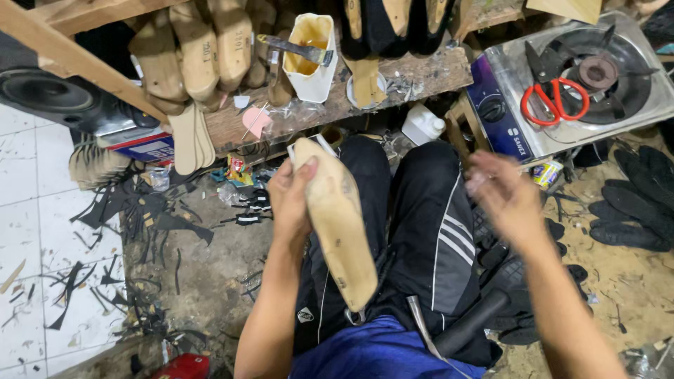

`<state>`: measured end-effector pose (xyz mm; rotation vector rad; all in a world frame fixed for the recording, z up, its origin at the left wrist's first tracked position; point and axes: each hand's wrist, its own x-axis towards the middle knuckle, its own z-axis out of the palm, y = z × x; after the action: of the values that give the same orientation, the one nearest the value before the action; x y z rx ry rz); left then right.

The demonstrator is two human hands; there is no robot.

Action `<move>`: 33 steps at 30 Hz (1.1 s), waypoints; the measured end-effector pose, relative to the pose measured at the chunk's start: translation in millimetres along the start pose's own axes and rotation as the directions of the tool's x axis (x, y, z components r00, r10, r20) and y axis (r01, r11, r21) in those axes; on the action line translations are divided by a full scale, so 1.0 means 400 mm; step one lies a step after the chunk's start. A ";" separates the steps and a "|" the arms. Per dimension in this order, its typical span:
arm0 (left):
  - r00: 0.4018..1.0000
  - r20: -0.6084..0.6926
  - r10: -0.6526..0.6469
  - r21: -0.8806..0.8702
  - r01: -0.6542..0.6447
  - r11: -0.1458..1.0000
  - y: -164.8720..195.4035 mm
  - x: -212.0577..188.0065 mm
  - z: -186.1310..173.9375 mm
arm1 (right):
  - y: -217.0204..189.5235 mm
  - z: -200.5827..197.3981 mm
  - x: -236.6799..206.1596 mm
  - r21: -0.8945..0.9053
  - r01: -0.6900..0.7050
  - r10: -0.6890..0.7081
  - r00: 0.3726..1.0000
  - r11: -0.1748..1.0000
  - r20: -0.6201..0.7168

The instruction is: The person sits on the workshop floor and pulls a black fabric shoe upper over a wooden shoe last, tucking and smoothing the material around the sole edge. They use pincers to grip and adjust the upper and press the material into place, working the shoe on their lap.

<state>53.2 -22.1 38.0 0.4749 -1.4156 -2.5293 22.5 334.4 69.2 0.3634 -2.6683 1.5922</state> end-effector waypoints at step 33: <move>0.959 0.275 -0.071 0.015 0.069 0.997 0.075 -0.164 0.110 | -0.243 0.142 -0.126 -0.190 0.079 -0.007 0.935 0.979 0.353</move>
<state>98.1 18.4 96.7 0.1800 -1.5211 -2.7346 97.6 250.5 119.6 0.7588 -3.0199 1.3351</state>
